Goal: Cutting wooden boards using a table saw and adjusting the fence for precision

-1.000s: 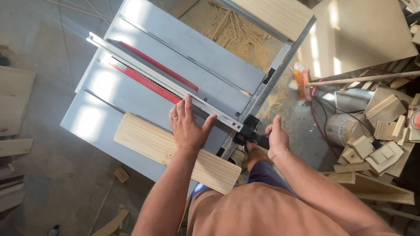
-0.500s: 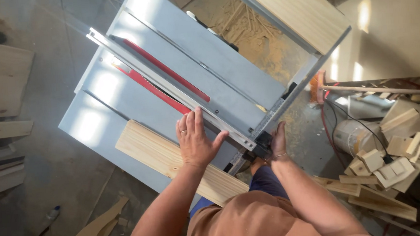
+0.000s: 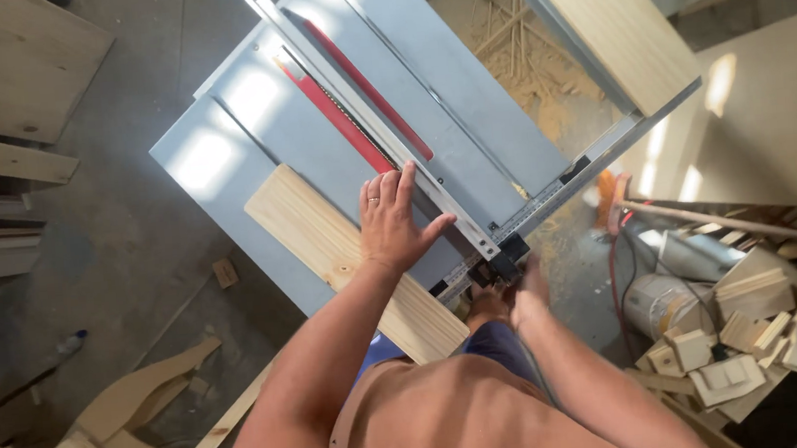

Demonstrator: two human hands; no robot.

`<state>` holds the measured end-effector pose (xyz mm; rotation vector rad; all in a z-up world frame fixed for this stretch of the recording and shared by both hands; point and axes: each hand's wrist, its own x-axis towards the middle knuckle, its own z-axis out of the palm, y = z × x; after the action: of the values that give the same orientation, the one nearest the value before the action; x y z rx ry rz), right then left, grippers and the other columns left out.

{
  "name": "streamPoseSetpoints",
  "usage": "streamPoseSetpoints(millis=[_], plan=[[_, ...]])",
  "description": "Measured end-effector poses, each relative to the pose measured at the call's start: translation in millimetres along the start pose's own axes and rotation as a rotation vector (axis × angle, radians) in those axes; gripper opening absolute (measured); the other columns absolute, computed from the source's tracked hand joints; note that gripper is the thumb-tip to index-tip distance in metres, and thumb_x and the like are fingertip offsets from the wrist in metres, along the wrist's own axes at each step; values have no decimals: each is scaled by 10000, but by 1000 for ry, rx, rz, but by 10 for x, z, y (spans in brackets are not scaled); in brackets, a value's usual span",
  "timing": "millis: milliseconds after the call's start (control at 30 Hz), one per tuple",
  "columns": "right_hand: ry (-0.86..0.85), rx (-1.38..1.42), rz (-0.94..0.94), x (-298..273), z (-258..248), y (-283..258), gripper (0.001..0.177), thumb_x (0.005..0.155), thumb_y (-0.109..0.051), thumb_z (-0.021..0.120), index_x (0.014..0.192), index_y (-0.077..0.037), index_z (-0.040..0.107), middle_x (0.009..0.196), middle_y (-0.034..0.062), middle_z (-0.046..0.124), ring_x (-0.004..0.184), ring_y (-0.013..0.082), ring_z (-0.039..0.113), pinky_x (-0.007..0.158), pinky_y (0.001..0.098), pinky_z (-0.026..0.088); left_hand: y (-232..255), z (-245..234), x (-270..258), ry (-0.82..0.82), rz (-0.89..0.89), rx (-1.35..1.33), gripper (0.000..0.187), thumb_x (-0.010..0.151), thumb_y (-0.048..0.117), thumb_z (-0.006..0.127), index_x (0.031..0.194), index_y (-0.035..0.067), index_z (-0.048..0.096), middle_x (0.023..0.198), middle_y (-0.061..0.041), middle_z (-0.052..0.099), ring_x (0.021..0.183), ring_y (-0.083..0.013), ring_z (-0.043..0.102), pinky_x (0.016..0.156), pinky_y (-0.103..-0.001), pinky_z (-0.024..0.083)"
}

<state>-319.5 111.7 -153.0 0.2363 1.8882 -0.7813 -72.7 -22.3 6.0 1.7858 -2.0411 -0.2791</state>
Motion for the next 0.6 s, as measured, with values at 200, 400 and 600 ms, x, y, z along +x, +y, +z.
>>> streamPoseSetpoints(millis=[200, 400, 600], plan=[[-704, -114, 36, -683, -436, 465, 587, 1022, -663, 449, 1062, -143, 718, 825, 18, 773, 657, 163, 745, 579, 332, 631, -144, 30, -77, 206, -8, -147, 1015, 804, 762, 696, 1534, 102, 451, 1328, -133, 542, 1300, -341, 511, 1197, -499, 321], [-646, -1118, -624, -895, -69, 176, 441, 892, -652, 686, 1197, -345, 766, 1134, -18, 764, 1113, 234, 702, 963, 391, 555, -10, -41, -782, 241, 36, -89, 687, 809, 551, 787, 1373, 190, 634, 1388, -76, 589, 1339, -306, 520, 1171, -509, 344], [-847, -1218, -653, -1221, 57, -11, 302, 980, -380, 608, 1009, -89, 684, 596, 112, 692, 492, 226, 693, 461, 314, 546, 386, -341, -2499, 39, 142, -258, 672, 858, 319, 737, 1484, 152, 560, 1493, -120, 566, 1412, -351, 502, 1156, -537, 372]])
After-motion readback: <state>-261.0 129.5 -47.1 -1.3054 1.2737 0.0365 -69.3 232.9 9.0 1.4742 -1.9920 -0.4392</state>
